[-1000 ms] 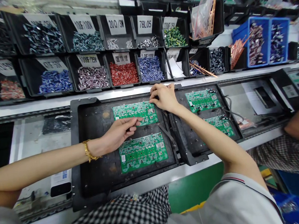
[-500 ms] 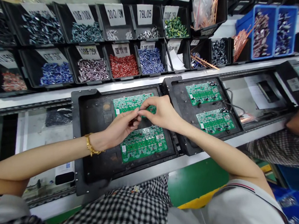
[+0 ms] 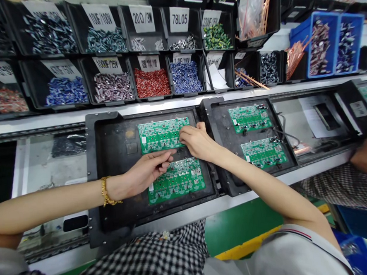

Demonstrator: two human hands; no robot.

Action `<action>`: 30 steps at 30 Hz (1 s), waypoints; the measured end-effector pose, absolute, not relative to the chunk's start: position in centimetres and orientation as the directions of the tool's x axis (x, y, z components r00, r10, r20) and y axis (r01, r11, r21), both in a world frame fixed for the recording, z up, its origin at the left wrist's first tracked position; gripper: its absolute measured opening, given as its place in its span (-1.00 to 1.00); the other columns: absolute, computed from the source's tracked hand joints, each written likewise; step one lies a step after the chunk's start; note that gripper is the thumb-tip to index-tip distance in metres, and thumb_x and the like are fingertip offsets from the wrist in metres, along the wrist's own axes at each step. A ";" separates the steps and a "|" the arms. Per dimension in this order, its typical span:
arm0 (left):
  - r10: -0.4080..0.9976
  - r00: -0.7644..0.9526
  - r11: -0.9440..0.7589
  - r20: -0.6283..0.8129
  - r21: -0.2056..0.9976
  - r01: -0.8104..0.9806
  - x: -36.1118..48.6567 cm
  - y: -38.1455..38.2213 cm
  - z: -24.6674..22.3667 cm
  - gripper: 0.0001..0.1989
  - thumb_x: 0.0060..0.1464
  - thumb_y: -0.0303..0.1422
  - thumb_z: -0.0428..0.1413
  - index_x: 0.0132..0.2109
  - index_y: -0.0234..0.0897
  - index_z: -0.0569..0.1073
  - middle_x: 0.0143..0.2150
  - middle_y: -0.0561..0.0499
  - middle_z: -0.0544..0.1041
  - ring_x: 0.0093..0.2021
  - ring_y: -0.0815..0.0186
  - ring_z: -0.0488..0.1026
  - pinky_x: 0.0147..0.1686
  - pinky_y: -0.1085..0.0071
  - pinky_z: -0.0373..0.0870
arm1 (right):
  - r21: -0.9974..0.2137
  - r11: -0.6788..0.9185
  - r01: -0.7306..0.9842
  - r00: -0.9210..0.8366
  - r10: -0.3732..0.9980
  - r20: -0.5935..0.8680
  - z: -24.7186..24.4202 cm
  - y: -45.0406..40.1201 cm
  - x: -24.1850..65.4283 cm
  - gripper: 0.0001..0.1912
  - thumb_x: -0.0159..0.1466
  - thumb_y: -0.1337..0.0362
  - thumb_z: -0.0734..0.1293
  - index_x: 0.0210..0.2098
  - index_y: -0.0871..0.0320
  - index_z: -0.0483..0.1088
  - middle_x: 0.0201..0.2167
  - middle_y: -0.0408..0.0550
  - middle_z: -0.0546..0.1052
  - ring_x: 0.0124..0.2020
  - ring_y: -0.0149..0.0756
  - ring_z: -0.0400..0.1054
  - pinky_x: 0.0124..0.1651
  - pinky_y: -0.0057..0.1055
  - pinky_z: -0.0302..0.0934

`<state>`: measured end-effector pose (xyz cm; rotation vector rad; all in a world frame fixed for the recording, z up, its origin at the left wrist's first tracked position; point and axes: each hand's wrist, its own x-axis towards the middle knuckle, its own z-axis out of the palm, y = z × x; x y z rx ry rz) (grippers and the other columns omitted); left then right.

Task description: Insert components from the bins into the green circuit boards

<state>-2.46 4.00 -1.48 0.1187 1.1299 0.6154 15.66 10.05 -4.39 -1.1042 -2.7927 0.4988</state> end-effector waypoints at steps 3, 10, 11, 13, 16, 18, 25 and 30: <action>0.537 0.297 0.809 -0.790 0.382 -0.446 -2.4 4.2 -1.5 -0.84 0.10 -0.59 0.03 -0.28 -0.49 0.53 -0.42 0.00 0.37 -0.54 0.59 0.18 -0.52 0.63 0.15 | -0.270 0.712 0.649 -0.743 0.669 -0.021 -4.4 9.8 15.6 -0.76 0.29 0.44 0.06 -0.34 0.21 0.34 -0.24 0.00 0.48 -0.18 -0.24 0.32 -0.22 -0.30 -0.21; 0.517 0.298 0.836 -0.802 0.400 -0.375 -2.6 4.2 -1.5 -0.89 0.06 -0.50 0.12 -0.33 -0.50 0.53 -0.34 -0.10 0.46 -0.55 0.59 0.19 -0.59 0.63 0.09 | -0.144 0.711 0.688 -0.718 0.696 0.001 -4.8 8.9 15.3 -0.77 0.30 0.38 0.11 -0.33 0.20 0.37 -0.24 0.02 0.49 -0.20 -0.17 0.29 -0.20 -0.25 -0.21; 0.517 0.297 0.837 -0.803 0.402 -0.371 -2.6 4.2 -1.5 -0.89 0.05 -0.48 0.14 -0.33 -0.50 0.53 -0.34 -0.10 0.46 -0.55 0.59 0.19 -0.60 0.64 0.09 | -0.149 0.697 0.701 -0.705 0.709 0.002 -4.9 8.8 15.3 -0.77 0.30 0.36 0.11 -0.34 0.20 0.38 -0.25 0.02 0.49 -0.21 -0.16 0.29 -0.21 -0.25 -0.21; 0.523 0.286 0.832 -0.803 0.409 -0.375 -2.6 4.1 -1.6 -0.88 0.02 -0.46 0.17 -0.36 -0.50 0.52 -0.38 -0.07 0.46 -0.56 0.60 0.19 -0.61 0.64 0.08 | -0.160 0.664 0.730 -0.673 0.740 0.001 -4.9 8.7 15.2 -0.77 0.29 0.34 0.12 -0.36 0.20 0.38 -0.26 0.02 0.50 -0.22 -0.16 0.29 -0.21 -0.25 -0.21; 0.542 0.264 0.816 -0.798 0.424 -0.393 -2.7 3.9 -1.7 -0.86 0.01 -0.43 0.18 -0.37 -0.49 0.49 -0.46 0.01 0.40 -0.58 0.59 0.19 -0.62 0.64 0.07 | -0.256 0.575 0.777 -0.593 0.805 0.006 -4.3 8.5 15.0 -0.81 0.27 0.31 0.17 -0.40 0.18 0.37 -0.30 -0.01 0.52 -0.26 -0.19 0.32 -0.20 -0.25 -0.19; 0.553 0.263 0.806 -0.791 0.426 -0.412 -2.9 3.7 -1.7 -0.85 0.05 -0.41 0.15 -0.37 -0.47 0.47 -0.50 0.05 0.35 -0.59 0.59 0.18 -0.62 0.64 0.06 | -0.429 0.478 0.766 -0.533 0.846 -0.009 -3.4 8.2 14.5 -0.83 0.24 0.25 0.23 -0.43 0.16 0.37 -0.37 -0.08 0.52 -0.32 -0.25 0.34 -0.20 -0.27 -0.15; 0.588 0.290 0.773 -0.755 0.418 -0.477 -4.1 3.0 -1.6 -0.84 0.12 -0.41 0.08 -0.36 -0.45 0.42 -0.55 0.12 0.21 -0.62 0.60 0.07 -0.62 0.63 -0.03 | -0.655 0.406 0.637 -0.580 0.813 -0.060 -1.5 7.5 11.8 -0.92 0.18 0.29 0.26 -0.42 0.13 0.37 -0.37 -0.17 0.53 -0.30 -0.31 0.37 -0.21 -0.32 -0.12; 0.565 0.258 0.793 -0.784 0.429 -0.433 -5.1 2.6 -1.4 -0.81 0.21 -0.44 -0.05 -0.18 -0.47 0.42 -0.56 0.12 0.22 -0.63 0.58 0.09 -0.61 0.60 -0.03 | -0.468 0.584 0.663 -0.666 0.746 -0.013 -3.9 9.1 12.0 -0.89 0.20 0.40 0.19 -0.37 0.15 0.34 -0.27 -0.16 0.49 -0.21 -0.28 0.34 -0.25 -0.32 -0.23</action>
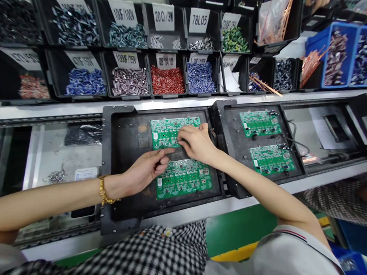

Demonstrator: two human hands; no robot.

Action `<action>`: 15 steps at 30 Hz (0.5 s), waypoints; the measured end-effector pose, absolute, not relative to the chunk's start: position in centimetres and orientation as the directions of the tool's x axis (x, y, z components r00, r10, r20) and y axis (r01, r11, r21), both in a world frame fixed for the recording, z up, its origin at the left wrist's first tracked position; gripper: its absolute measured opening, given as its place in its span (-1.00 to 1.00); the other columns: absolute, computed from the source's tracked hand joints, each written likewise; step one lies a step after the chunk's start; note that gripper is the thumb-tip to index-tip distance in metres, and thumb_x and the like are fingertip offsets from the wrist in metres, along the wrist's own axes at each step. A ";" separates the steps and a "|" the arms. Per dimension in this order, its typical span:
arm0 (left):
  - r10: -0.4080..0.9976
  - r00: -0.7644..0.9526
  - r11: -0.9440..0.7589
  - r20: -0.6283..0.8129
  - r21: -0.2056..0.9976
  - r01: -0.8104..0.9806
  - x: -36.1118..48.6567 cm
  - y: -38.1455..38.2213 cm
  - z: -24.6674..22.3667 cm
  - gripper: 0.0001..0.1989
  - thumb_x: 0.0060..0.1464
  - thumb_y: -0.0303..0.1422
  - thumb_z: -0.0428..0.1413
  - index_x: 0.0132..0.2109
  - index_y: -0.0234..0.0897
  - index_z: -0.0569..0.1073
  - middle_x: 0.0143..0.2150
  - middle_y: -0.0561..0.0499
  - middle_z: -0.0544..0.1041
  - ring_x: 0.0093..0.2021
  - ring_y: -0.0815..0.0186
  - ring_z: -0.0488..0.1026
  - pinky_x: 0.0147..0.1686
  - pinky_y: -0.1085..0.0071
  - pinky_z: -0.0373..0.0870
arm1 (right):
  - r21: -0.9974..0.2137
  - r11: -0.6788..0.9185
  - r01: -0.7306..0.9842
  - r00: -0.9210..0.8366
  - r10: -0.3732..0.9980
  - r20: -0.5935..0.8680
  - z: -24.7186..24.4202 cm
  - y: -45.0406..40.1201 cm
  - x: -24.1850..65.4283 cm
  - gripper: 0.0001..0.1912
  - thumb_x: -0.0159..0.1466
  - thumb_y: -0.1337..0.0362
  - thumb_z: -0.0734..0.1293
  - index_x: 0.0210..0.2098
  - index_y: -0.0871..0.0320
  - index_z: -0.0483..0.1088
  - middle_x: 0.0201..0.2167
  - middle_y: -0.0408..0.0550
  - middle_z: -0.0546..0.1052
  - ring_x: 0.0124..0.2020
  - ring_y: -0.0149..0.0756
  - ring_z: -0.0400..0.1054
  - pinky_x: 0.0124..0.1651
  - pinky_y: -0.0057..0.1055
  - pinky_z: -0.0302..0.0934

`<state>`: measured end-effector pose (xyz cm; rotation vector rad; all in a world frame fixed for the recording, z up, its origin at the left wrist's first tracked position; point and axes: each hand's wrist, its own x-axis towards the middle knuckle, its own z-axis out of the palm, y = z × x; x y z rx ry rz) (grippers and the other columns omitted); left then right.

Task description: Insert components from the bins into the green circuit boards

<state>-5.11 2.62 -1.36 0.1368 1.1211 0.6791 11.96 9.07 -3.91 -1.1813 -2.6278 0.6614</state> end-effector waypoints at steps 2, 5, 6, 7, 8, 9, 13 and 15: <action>0.577 0.259 0.797 -0.775 0.465 -0.385 -5.2 2.4 -1.3 -0.82 0.17 -0.39 0.02 -0.23 -0.47 0.41 -0.53 0.08 0.31 -0.64 0.58 0.10 -0.62 0.58 -0.06 | -0.450 0.620 0.643 -0.696 0.718 -0.004 -4.6 9.5 12.2 -0.87 0.22 0.41 0.17 -0.37 0.15 0.34 -0.25 -0.14 0.49 -0.17 -0.25 0.33 -0.24 -0.32 -0.23; 0.582 0.280 0.807 -0.764 0.498 -0.317 -5.1 2.2 -1.4 -0.75 0.10 -0.29 0.11 -0.35 -0.46 0.39 -0.48 0.00 0.40 -0.66 0.60 0.07 -0.65 0.55 -0.12 | -0.461 0.631 0.624 -0.709 0.706 0.006 -5.0 9.7 12.5 -0.85 0.24 0.40 0.16 -0.36 0.15 0.35 -0.24 -0.13 0.49 -0.18 -0.26 0.32 -0.23 -0.31 -0.22; 0.573 0.288 0.814 -0.767 0.493 -0.307 -5.1 2.2 -1.5 -0.73 0.09 -0.27 0.12 -0.38 -0.45 0.38 -0.49 0.01 0.40 -0.67 0.60 0.05 -0.66 0.54 -0.14 | -0.464 0.631 0.622 -0.708 0.706 0.010 -5.0 9.7 12.5 -0.85 0.24 0.39 0.16 -0.36 0.15 0.35 -0.24 -0.13 0.48 -0.18 -0.26 0.32 -0.22 -0.30 -0.22; 0.563 0.290 0.821 -0.774 0.484 -0.305 -5.1 2.2 -1.6 -0.72 0.08 -0.26 0.12 -0.41 -0.45 0.36 -0.51 0.04 0.37 -0.68 0.61 0.03 -0.66 0.54 -0.17 | -0.464 0.631 0.622 -0.708 0.706 0.013 -5.0 9.7 12.5 -0.86 0.24 0.39 0.16 -0.35 0.15 0.35 -0.24 -0.13 0.48 -0.18 -0.26 0.32 -0.22 -0.30 -0.22; 0.554 0.285 0.825 -0.782 0.471 -0.311 -5.1 2.2 -1.7 -0.71 0.08 -0.25 0.12 -0.42 -0.44 0.36 -0.55 0.08 0.31 -0.68 0.61 0.01 -0.66 0.55 -0.19 | -0.462 0.633 0.622 -0.707 0.707 0.016 -5.0 9.6 12.5 -0.86 0.24 0.39 0.16 -0.35 0.15 0.35 -0.24 -0.14 0.48 -0.18 -0.26 0.32 -0.22 -0.30 -0.22; 0.546 0.280 0.828 -0.789 0.457 -0.326 -5.1 2.3 -1.7 -0.70 0.09 -0.25 0.11 -0.42 -0.45 0.37 -0.58 0.13 0.24 -0.68 0.61 -0.01 -0.66 0.55 -0.20 | -0.457 0.635 0.622 -0.707 0.707 0.018 -5.0 9.6 12.5 -0.86 0.25 0.39 0.17 -0.35 0.15 0.35 -0.24 -0.15 0.48 -0.17 -0.26 0.32 -0.22 -0.29 -0.22; 0.543 0.278 0.809 -0.792 0.406 -0.424 -5.2 2.6 -1.6 -0.80 0.17 -0.41 0.01 -0.23 -0.50 0.45 -0.51 0.09 0.24 -0.60 0.58 0.12 -0.58 0.58 0.01 | -0.446 0.644 0.622 -0.711 0.703 0.023 -5.1 9.6 12.5 -0.87 0.25 0.38 0.17 -0.35 0.15 0.34 -0.24 -0.16 0.48 -0.18 -0.27 0.32 -0.23 -0.30 -0.23; 0.542 0.281 0.806 -0.792 0.395 -0.440 -5.2 2.7 -1.5 -0.79 0.18 -0.54 -0.07 -0.13 -0.51 0.43 -0.46 0.04 0.31 -0.56 0.55 0.19 -0.53 0.57 0.08 | -0.450 0.643 0.620 -0.710 0.704 0.027 -5.2 9.6 12.6 -0.87 0.25 0.38 0.17 -0.35 0.15 0.34 -0.25 -0.16 0.48 -0.18 -0.28 0.32 -0.23 -0.31 -0.23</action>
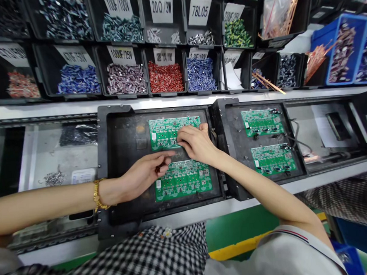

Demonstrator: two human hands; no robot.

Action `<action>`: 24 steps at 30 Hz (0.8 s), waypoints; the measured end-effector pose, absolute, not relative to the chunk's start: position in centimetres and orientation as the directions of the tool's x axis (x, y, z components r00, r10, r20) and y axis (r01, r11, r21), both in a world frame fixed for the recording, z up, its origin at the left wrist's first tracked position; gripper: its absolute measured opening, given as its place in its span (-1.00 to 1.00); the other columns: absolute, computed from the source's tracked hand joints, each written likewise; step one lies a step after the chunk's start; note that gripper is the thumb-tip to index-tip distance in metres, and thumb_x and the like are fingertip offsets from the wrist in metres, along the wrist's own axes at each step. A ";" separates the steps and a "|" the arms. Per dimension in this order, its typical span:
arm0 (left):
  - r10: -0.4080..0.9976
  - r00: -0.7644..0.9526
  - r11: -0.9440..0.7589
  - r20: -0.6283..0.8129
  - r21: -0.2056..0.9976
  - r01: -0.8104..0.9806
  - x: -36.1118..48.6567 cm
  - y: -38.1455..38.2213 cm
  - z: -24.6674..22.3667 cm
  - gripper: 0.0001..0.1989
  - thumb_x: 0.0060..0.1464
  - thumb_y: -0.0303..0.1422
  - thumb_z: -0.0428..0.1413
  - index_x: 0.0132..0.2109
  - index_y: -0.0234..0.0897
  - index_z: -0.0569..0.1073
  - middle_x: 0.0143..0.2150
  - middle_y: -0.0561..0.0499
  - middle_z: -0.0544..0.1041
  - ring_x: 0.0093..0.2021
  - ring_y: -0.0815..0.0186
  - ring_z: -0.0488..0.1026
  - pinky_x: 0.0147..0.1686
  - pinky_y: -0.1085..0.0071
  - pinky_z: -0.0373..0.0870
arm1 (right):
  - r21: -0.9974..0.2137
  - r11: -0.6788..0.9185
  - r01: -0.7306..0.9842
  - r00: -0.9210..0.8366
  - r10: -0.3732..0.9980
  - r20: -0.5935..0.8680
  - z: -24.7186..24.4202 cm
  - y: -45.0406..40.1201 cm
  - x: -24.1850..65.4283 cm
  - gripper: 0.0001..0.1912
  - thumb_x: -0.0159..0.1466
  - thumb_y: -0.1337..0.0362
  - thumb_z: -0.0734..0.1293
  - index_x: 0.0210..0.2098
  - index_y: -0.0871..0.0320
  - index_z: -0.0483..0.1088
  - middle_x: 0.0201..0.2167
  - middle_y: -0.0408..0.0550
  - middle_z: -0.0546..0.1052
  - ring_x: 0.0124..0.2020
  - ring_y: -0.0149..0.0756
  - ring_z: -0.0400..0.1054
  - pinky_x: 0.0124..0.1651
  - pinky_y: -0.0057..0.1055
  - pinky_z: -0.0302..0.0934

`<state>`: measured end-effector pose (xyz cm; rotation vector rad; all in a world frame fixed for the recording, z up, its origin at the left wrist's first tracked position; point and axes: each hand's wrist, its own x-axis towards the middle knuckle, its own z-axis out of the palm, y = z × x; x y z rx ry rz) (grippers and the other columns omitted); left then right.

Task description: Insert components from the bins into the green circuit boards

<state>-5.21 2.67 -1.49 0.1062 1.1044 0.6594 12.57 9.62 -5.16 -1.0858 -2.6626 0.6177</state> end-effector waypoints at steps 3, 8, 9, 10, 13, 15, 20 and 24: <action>0.556 0.284 0.805 -0.781 0.422 -0.417 -5.2 2.6 -1.4 -0.80 0.19 -0.54 -0.08 -0.14 -0.51 0.42 -0.44 0.01 0.37 -0.58 0.54 0.21 -0.55 0.55 0.06 | -0.444 0.649 0.618 -0.711 0.702 0.036 -5.2 9.6 12.6 -0.86 0.26 0.37 0.16 -0.35 0.15 0.33 -0.25 -0.15 0.48 -0.19 -0.28 0.32 -0.23 -0.31 -0.24; 0.545 0.281 0.816 -0.790 0.421 -0.397 -5.4 2.4 -1.8 -0.80 0.19 -0.47 -0.03 -0.31 -0.50 0.43 -0.41 -0.06 0.44 -0.58 0.55 0.24 -0.60 0.58 0.06 | -0.369 0.687 0.626 -0.721 0.690 0.063 -5.2 9.2 12.6 -0.85 0.27 0.33 0.16 -0.33 0.16 0.35 -0.25 -0.13 0.49 -0.21 -0.27 0.32 -0.21 -0.28 -0.22; 0.541 0.278 0.815 -0.794 0.411 -0.409 -5.4 2.4 -1.9 -0.81 0.19 -0.47 -0.01 -0.32 -0.50 0.44 -0.43 -0.03 0.42 -0.59 0.56 0.23 -0.61 0.59 0.05 | -0.353 0.692 0.629 -0.721 0.690 0.067 -5.2 9.0 12.6 -0.84 0.27 0.33 0.16 -0.33 0.16 0.36 -0.25 -0.12 0.50 -0.21 -0.25 0.32 -0.20 -0.27 -0.21; 0.540 0.279 0.810 -0.794 0.401 -0.428 -5.5 2.4 -2.0 -0.82 0.18 -0.46 0.01 -0.31 -0.50 0.45 -0.46 0.00 0.39 -0.60 0.57 0.22 -0.62 0.61 0.04 | -0.343 0.692 0.636 -0.718 0.693 0.067 -5.1 8.8 12.5 -0.84 0.27 0.32 0.16 -0.33 0.16 0.37 -0.25 -0.11 0.51 -0.20 -0.24 0.33 -0.18 -0.25 -0.20; 0.561 0.305 0.784 -0.770 0.374 -0.496 -5.7 2.2 -2.2 -0.84 0.13 -0.43 0.09 -0.28 -0.50 0.47 -0.50 0.07 0.31 -0.60 0.61 0.18 -0.63 0.66 0.04 | -0.379 0.626 0.682 -0.655 0.753 0.065 -4.3 8.1 12.3 -0.83 0.27 0.27 0.21 -0.30 0.16 0.42 -0.22 -0.06 0.53 -0.17 -0.19 0.35 -0.13 -0.20 -0.15; 0.574 0.321 0.772 -0.753 0.366 -0.520 -5.7 2.0 -2.2 -0.83 0.09 -0.40 0.13 -0.30 -0.51 0.47 -0.49 0.06 0.32 -0.61 0.63 0.17 -0.64 0.68 0.05 | -0.512 0.535 0.672 -0.593 0.803 0.062 -3.5 7.5 12.0 -0.83 0.25 0.22 0.26 -0.29 0.15 0.45 -0.23 -0.06 0.54 -0.19 -0.20 0.38 -0.12 -0.20 -0.07; 0.612 0.362 0.740 -0.703 0.347 -0.576 -5.6 1.7 -1.2 -0.76 0.02 -0.32 0.20 -0.42 -0.44 0.37 -0.57 0.14 0.26 -0.68 0.64 0.08 -0.72 0.69 -0.05 | -0.823 0.421 0.381 -0.613 0.781 0.116 -1.6 6.3 10.4 -0.89 0.20 0.27 0.32 -0.33 0.12 0.49 -0.30 -0.10 0.57 -0.23 -0.31 0.43 -0.17 -0.30 0.13; 0.632 0.440 0.716 -0.638 0.263 -0.647 -6.1 2.0 0.1 -0.79 0.07 -0.34 0.15 -0.41 -0.39 0.34 -0.62 0.20 0.17 -0.72 0.65 -0.01 -0.74 0.69 -0.08 | -0.739 0.526 0.421 -0.470 0.823 0.318 -0.8 5.7 8.9 -0.91 0.19 0.26 0.34 -0.41 0.07 0.49 -0.33 -0.15 0.58 -0.27 -0.30 0.44 -0.15 -0.23 0.07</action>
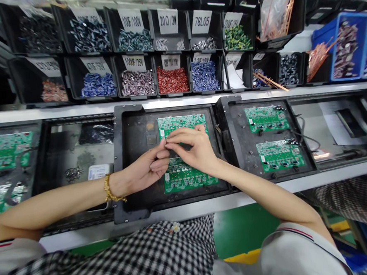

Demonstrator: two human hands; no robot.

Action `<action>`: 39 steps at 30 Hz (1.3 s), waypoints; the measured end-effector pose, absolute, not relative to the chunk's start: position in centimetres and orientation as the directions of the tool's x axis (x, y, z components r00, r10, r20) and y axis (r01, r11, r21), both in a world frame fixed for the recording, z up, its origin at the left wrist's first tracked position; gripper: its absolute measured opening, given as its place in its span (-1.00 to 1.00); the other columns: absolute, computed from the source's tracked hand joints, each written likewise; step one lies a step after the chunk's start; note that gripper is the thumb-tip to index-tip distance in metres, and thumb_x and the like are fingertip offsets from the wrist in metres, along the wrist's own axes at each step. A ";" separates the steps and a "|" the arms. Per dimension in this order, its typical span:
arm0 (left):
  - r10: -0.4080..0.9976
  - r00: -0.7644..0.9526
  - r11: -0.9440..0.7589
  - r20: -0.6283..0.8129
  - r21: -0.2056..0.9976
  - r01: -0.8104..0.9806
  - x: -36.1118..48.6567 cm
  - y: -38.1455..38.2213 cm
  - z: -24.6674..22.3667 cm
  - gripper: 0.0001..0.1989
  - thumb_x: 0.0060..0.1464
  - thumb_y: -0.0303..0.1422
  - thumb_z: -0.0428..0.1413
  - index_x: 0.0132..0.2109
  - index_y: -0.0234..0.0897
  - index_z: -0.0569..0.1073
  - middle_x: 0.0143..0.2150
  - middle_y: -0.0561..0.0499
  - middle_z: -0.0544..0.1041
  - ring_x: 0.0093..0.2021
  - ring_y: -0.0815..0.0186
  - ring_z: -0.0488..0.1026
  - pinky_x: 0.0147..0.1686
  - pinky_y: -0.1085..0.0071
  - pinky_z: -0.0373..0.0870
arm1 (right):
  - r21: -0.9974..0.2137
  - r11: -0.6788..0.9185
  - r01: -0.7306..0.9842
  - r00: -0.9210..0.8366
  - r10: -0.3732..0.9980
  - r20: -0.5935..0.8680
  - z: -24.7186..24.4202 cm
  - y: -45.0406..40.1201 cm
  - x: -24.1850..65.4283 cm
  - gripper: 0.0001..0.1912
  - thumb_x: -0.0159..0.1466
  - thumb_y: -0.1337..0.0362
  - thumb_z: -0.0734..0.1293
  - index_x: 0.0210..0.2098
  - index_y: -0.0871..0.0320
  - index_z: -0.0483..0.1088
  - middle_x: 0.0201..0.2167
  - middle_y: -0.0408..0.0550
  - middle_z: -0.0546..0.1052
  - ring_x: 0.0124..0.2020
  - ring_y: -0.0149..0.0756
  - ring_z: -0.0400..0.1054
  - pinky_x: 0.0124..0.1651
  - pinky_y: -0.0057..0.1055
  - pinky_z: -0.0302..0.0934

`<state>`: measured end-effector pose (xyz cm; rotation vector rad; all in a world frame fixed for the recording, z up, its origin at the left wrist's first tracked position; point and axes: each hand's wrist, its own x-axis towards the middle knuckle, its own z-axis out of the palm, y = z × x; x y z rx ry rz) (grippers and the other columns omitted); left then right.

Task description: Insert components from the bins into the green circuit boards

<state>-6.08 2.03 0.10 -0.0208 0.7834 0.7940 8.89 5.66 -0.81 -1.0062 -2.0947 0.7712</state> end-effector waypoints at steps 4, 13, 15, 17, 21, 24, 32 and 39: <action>0.616 0.312 0.685 -0.723 0.297 -0.665 -6.8 2.1 0.2 -0.79 0.21 -0.42 -0.01 -0.38 -0.44 0.36 -0.58 0.15 0.21 -0.69 0.64 0.08 -0.70 0.71 0.02 | -0.642 0.577 0.505 -0.501 0.802 0.326 -1.1 6.4 8.5 -0.87 0.21 0.25 0.31 -0.45 0.09 0.45 -0.37 -0.17 0.58 -0.31 -0.30 0.44 -0.17 -0.22 -0.02; 0.559 0.210 0.773 -0.803 0.413 -0.481 -7.1 0.4 -0.6 -0.83 0.18 -0.56 -0.05 -0.25 -0.50 0.44 -0.39 -0.08 0.48 -0.54 0.52 0.34 -0.52 0.59 0.23 | -0.484 0.662 0.572 -0.750 0.661 0.017 -4.7 9.6 9.4 -0.82 0.25 0.34 0.21 -0.38 0.15 0.44 -0.26 -0.12 0.53 -0.21 -0.26 0.37 -0.22 -0.29 -0.20; 0.565 0.244 0.790 -0.788 0.431 -0.436 -7.1 0.2 -0.7 -0.81 0.18 -0.46 0.00 -0.32 -0.50 0.44 -0.39 -0.10 0.49 -0.56 0.51 0.34 -0.58 0.59 0.18 | -0.470 0.674 0.570 -0.754 0.656 0.024 -4.7 9.5 9.2 -0.82 0.25 0.33 0.19 -0.36 0.15 0.44 -0.25 -0.12 0.52 -0.21 -0.26 0.36 -0.21 -0.28 -0.22; 0.583 0.268 0.788 -0.767 0.453 -0.417 -7.2 0.1 -0.8 -0.77 0.15 -0.36 0.05 -0.36 -0.48 0.44 -0.46 -0.06 0.47 -0.61 0.53 0.28 -0.63 0.60 0.10 | -0.454 0.681 0.575 -0.754 0.656 0.029 -4.6 9.3 9.1 -0.81 0.26 0.31 0.19 -0.35 0.14 0.43 -0.24 -0.12 0.52 -0.22 -0.26 0.35 -0.21 -0.28 -0.23; 0.601 0.284 0.776 -0.747 0.459 -0.434 -7.2 0.4 -1.0 -0.81 0.05 -0.38 0.15 -0.39 -0.49 0.47 -0.53 0.03 0.38 -0.63 0.59 0.18 -0.66 0.64 0.00 | -0.411 0.703 0.581 -0.762 0.647 0.029 -4.4 9.1 9.1 -0.79 0.27 0.30 0.16 -0.36 0.14 0.42 -0.25 -0.11 0.52 -0.23 -0.25 0.34 -0.21 -0.28 -0.23; 0.573 0.270 0.782 -0.774 0.418 -0.462 -7.1 0.8 -1.0 -0.85 0.09 -0.46 0.09 -0.33 -0.52 0.51 -0.44 -0.01 0.41 -0.56 0.58 0.24 -0.58 0.66 0.13 | -0.365 0.725 0.584 -0.766 0.641 0.049 -4.5 8.9 9.1 -0.77 0.28 0.29 0.14 -0.35 0.14 0.42 -0.24 -0.11 0.53 -0.24 -0.24 0.33 -0.20 -0.27 -0.22; 0.543 0.250 0.778 -0.802 0.368 -0.509 -6.9 0.8 -1.0 -0.84 0.12 -0.54 0.04 -0.33 -0.52 0.51 -0.50 0.03 0.34 -0.56 0.59 0.21 -0.52 0.65 0.17 | -0.379 0.715 0.588 -0.745 0.661 0.092 -5.0 8.7 9.2 -0.79 0.29 0.28 0.14 -0.34 0.13 0.39 -0.23 -0.14 0.53 -0.23 -0.27 0.32 -0.20 -0.28 -0.24; 0.537 0.276 0.791 -0.797 0.363 -0.492 -7.0 0.6 -1.2 -0.85 0.11 -0.51 0.07 -0.34 -0.50 0.53 -0.40 -0.03 0.41 -0.54 0.59 0.22 -0.52 0.64 0.17 | -0.450 0.689 0.568 -0.741 0.666 0.086 -5.2 8.9 9.3 -0.81 0.27 0.30 0.15 -0.35 0.14 0.38 -0.25 -0.14 0.51 -0.22 -0.26 0.33 -0.21 -0.29 -0.25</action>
